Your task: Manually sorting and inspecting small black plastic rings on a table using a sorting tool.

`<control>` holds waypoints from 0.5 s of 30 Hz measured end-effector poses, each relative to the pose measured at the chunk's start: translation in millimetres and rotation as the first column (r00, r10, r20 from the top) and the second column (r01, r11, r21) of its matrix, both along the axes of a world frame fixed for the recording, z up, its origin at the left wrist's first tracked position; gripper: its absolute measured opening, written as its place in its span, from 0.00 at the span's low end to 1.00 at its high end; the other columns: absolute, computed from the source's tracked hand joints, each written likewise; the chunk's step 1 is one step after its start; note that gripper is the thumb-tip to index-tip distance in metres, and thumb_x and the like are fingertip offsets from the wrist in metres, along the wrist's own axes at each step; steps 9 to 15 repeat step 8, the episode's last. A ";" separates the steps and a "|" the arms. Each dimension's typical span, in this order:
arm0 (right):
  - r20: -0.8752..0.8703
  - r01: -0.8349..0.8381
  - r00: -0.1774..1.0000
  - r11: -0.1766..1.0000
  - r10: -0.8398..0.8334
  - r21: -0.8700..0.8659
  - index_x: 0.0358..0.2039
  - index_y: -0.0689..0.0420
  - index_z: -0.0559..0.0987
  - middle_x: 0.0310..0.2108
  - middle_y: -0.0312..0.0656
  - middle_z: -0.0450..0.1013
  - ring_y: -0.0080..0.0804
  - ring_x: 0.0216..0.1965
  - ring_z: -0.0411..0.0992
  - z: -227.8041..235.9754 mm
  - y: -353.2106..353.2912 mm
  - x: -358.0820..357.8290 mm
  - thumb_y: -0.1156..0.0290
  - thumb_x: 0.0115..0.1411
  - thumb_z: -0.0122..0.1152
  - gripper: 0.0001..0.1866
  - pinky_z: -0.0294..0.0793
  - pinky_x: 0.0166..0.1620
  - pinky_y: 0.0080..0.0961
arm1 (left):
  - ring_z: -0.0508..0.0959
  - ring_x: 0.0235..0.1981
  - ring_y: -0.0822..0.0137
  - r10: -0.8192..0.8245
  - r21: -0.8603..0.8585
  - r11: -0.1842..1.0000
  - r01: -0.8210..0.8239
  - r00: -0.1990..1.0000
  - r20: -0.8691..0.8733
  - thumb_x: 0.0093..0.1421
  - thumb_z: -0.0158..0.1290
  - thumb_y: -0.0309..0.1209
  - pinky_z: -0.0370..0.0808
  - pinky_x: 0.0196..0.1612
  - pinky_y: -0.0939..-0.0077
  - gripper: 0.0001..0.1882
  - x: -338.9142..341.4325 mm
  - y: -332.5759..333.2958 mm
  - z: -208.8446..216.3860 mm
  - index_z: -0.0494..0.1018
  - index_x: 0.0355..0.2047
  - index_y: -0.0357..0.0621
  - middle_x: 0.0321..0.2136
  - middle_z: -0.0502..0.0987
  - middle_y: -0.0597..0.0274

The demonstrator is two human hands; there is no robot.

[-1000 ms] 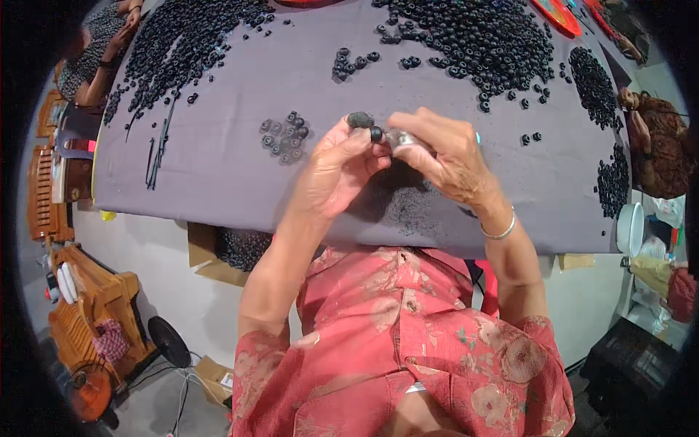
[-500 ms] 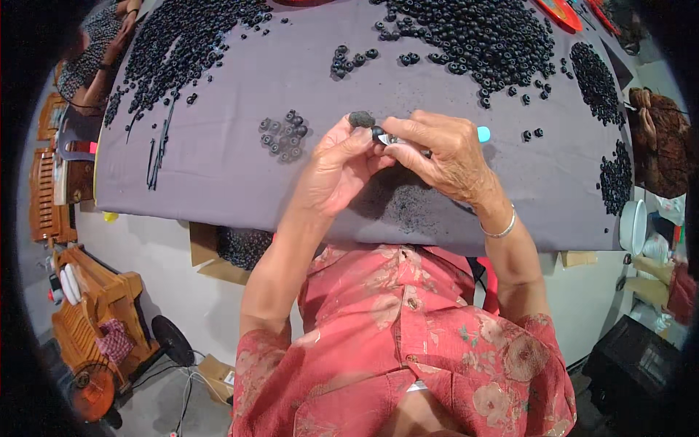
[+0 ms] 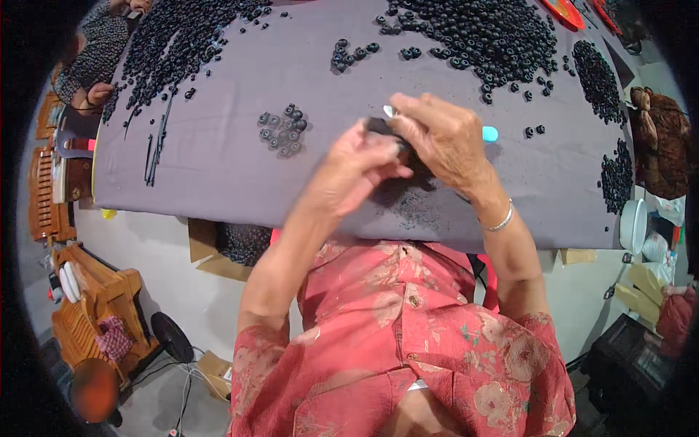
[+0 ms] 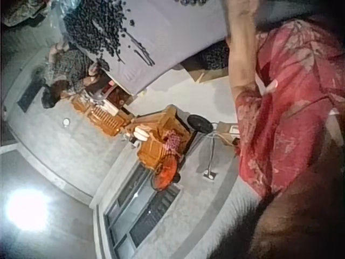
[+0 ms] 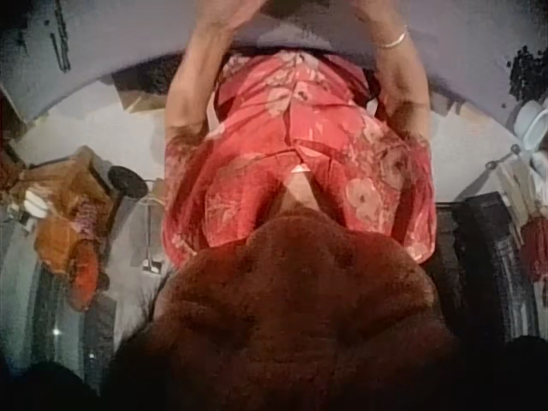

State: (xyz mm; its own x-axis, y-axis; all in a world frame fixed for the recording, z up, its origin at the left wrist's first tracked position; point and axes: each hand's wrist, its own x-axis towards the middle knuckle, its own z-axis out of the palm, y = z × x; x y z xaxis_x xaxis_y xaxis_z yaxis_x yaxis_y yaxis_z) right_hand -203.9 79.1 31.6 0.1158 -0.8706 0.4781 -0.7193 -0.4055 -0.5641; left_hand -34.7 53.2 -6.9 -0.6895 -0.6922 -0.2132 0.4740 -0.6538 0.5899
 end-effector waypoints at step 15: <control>0.173 -0.202 0.971 0.949 0.163 0.242 0.37 0.61 0.81 0.31 0.45 0.77 0.32 0.31 0.75 11.2 5.6 -7.9 0.70 0.51 0.66 0.13 0.72 0.35 0.22 | 0.77 0.40 0.67 -0.017 -0.014 1.000 0.016 0.998 -0.063 0.61 0.53 0.26 0.80 0.41 0.64 0.19 -0.7 -4.1 -5.3 0.61 0.51 0.43 0.40 0.74 0.60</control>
